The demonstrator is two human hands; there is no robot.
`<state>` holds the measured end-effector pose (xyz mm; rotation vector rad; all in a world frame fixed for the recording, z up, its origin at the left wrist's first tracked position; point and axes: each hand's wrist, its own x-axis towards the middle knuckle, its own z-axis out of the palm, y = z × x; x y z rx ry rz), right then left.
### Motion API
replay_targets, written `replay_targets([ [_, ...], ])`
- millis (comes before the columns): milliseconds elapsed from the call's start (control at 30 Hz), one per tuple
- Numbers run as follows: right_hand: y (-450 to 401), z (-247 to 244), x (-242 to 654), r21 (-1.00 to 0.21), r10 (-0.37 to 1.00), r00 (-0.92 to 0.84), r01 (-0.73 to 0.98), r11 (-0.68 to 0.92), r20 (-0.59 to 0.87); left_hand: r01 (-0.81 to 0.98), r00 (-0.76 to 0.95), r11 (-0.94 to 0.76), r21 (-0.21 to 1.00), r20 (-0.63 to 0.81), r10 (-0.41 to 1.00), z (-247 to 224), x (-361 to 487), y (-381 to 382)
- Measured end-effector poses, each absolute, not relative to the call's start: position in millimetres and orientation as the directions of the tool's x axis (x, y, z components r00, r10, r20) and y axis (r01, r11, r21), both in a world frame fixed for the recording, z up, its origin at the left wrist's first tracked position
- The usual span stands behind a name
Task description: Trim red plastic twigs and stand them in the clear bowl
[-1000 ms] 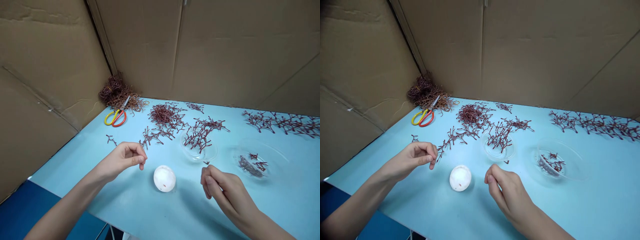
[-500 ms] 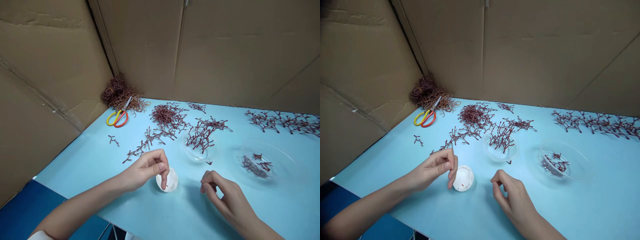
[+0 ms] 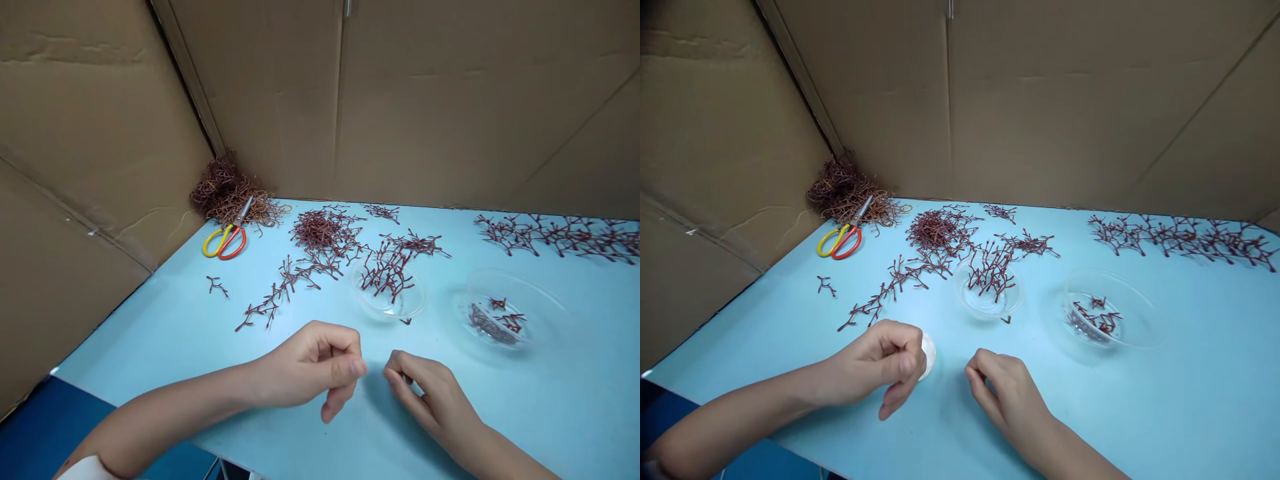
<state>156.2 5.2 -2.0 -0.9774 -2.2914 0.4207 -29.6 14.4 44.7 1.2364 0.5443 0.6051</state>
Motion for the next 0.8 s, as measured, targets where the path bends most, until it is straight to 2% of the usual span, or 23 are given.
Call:
replay_targets([
  [233,5.6,-11.0,161.5,-0.586,0.751,-0.511,0.480,0.653,0.419,0.019,0.710,0.088,0.996,-0.075,0.700,53.7,-26.7,13.3],
  [267,6.2,-10.4,161.9,-0.586,0.743,-0.519,0.469,0.661,0.422,0.043,0.708,0.029,0.999,-0.051,0.704,54.6,-26.8,13.1],
  [333,6.6,-5.7,162.1,-0.577,0.705,-0.540,0.421,0.699,0.460,0.123,0.698,-0.219,0.968,0.073,0.713,55.8,-27.4,12.6],
  [367,6.2,-1.5,162.0,-0.570,0.683,-0.542,0.393,0.721,0.490,0.170,0.696,-0.394,0.903,0.173,0.697,56.1,-27.8,12.3],
  [433,4.1,10.0,161.6,-0.555,0.647,-0.532,0.349,0.755,0.546,0.248,0.706,-0.706,0.663,0.375,0.601,56.2,-28.9,11.3],
  [500,0.6,24.3,160.7,-0.555,0.635,-0.518,0.326,0.766,0.573,0.293,0.717,-0.859,0.419,0.499,0.487,55.2,-30.3,10.1],
  [567,-2.7,38.9,159.0,-0.560,0.626,-0.519,0.303,0.771,0.582,0.328,0.724,-0.904,0.273,0.543,0.426,53.1,-32.3,9.1],
  [667,-5.2,55.5,155.4,-0.570,0.593,-0.556,0.240,0.786,0.583,0.357,0.767,-0.918,0.172,0.506,0.393,48.8,-36.0,7.5],
  [800,-3.7,60.1,150.6,-0.581,0.574,-0.569,0.195,0.790,0.589,0.362,0.763,-0.910,0.201,0.497,0.414,44.9,-35.1,5.5],
])
